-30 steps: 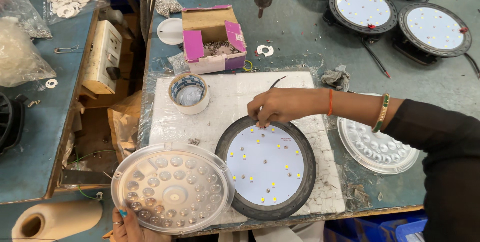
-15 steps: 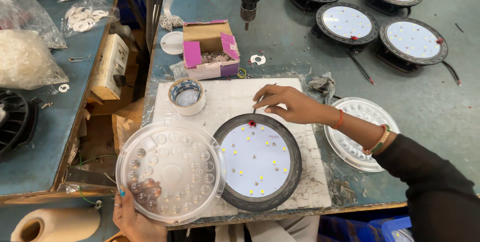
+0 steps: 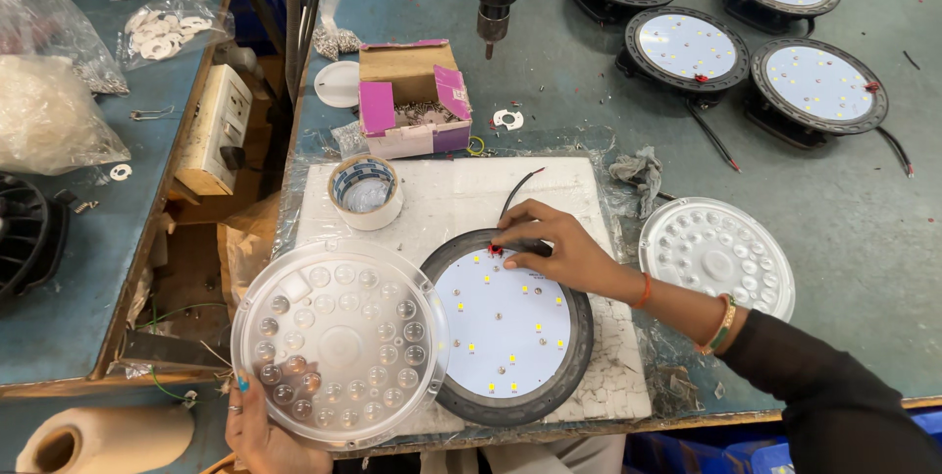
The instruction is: The person places a clear plastic cover over a circular LED light panel, then uses a green power drill to fasten screws around the perimeter. The finished unit is placed into a blue bin with other completed lights.
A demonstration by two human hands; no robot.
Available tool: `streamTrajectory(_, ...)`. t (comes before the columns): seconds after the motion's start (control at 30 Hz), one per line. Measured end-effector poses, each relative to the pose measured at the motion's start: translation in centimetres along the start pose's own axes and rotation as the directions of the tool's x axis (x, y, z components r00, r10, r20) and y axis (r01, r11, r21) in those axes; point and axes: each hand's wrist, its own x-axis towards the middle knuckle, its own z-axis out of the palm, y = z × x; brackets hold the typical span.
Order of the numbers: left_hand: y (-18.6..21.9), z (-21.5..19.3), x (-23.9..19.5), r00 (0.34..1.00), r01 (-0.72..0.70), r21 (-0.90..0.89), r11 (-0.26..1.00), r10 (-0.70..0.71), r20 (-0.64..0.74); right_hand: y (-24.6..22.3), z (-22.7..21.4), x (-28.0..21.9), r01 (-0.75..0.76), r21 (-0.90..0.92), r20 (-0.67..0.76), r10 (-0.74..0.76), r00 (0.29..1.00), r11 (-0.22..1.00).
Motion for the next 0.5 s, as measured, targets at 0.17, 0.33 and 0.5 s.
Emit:
streamTrajectory(0.17,-1.8,-1.4,0.5,0.998,0.021,-0.045,0.999,-0.018,0.058,0.2,0.0,0.1,-0.035,-0.026,0.026,0.035,0.999,0.999)
streamTrajectory(0.33,-2.7,-2.6,1.0,0.998,0.062,0.009,0.998,-0.062,-0.023,1.7,0.2,0.1,-0.057,-0.025,0.044,0.058,0.997,0.998)
streamTrajectory(0.5,-2.2,-3.0,2.5,0.993,0.076,0.034,0.997,-0.072,-0.096,4.7,1.4,0.6,-0.240,0.242,-0.214,0.293,0.932,0.940)
